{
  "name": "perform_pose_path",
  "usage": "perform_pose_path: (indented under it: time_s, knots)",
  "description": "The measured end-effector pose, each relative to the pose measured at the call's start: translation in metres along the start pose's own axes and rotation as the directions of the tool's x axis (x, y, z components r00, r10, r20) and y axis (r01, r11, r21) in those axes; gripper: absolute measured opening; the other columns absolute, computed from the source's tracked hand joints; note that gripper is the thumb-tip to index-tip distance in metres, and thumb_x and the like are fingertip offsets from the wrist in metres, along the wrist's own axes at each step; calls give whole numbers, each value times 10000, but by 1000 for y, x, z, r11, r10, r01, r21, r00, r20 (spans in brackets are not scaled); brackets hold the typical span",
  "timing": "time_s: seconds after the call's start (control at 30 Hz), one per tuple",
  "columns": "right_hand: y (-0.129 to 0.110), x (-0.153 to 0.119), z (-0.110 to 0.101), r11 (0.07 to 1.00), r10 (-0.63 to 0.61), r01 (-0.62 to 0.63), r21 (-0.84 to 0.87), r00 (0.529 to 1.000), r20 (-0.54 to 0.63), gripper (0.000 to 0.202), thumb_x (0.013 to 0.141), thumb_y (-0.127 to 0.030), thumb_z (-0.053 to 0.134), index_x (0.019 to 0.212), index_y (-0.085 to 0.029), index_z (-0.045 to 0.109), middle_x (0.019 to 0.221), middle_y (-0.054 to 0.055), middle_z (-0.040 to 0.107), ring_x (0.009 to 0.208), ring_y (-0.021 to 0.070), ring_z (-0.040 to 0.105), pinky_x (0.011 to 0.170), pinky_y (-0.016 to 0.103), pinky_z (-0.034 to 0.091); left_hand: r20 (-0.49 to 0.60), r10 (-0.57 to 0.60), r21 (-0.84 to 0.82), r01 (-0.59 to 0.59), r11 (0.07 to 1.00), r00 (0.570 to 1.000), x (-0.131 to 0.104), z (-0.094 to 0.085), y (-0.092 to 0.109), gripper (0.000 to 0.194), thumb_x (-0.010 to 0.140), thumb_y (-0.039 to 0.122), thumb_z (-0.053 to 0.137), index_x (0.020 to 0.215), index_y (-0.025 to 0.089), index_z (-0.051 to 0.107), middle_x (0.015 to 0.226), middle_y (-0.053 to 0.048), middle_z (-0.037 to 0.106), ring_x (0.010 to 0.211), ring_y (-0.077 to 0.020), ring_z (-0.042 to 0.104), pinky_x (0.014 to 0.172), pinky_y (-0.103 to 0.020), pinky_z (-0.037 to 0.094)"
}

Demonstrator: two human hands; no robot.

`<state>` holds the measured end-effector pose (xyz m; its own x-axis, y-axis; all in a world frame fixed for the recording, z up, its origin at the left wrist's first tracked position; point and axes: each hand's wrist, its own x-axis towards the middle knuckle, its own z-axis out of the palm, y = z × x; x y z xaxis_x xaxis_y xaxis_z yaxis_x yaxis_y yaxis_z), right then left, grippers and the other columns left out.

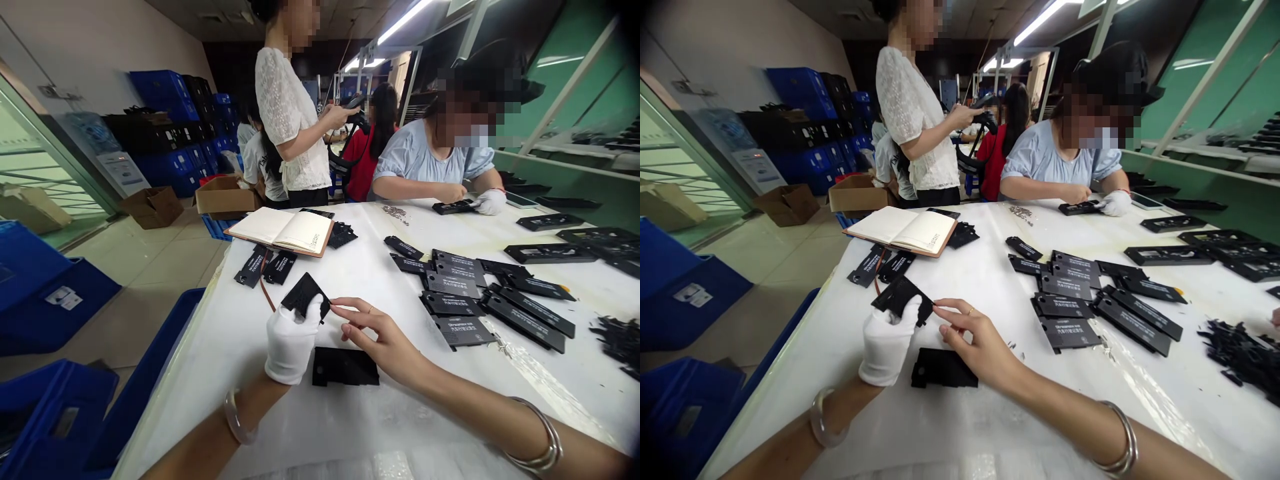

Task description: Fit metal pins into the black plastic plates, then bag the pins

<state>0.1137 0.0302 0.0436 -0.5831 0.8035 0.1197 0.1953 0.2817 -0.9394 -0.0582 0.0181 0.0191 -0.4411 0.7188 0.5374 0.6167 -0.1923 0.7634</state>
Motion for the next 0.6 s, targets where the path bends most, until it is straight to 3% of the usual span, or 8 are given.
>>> perform_pose_path:
  time_s: [0.1,0.27,0.37,0.5,0.6]
  knots:
    - [-1,-1,1,1000,1,-1,-1,1000,-2,360,926,-353,473,1265,-278,569,1340,65,459,860,147,580,738,287,498,-4,10,12,-10,1000,1000,0,0,0,254,803,374,603,905,150,665,871,-76,708,772,-174,678,721,-248,545]
    - [0,-1,1,1000,10,-10,8,1000,3,360,928,-351,469,1269,-286,564,1332,63,462,840,144,582,700,278,496,-46,178,136,-171,976,983,-2,-2,2,221,810,346,594,849,139,662,824,-91,704,734,-177,674,701,-257,541]
    - [1,0,1,999,11,-11,32,1000,-2,321,926,-350,472,1201,-278,621,1321,58,476,898,164,580,715,281,499,-32,113,99,-109,989,993,-1,0,0,226,800,358,604,829,141,661,795,-82,701,708,-178,673,685,-260,544]
    - [0,0,0,999,33,-33,44,999,1,328,922,-350,482,1216,-277,609,1342,54,459,833,141,595,770,303,505,-1,5,-1,-5,1000,1000,1,2,-2,252,803,362,606,889,130,657,848,-88,706,759,-178,682,706,-248,553]
    - [0,0,0,999,23,-23,30,1000,5,363,925,-345,478,1273,-279,561,1350,61,449,816,134,593,756,305,510,-42,110,39,-108,993,993,1,1,-1,219,803,335,609,876,134,657,814,-71,706,715,-164,678,659,-232,547]
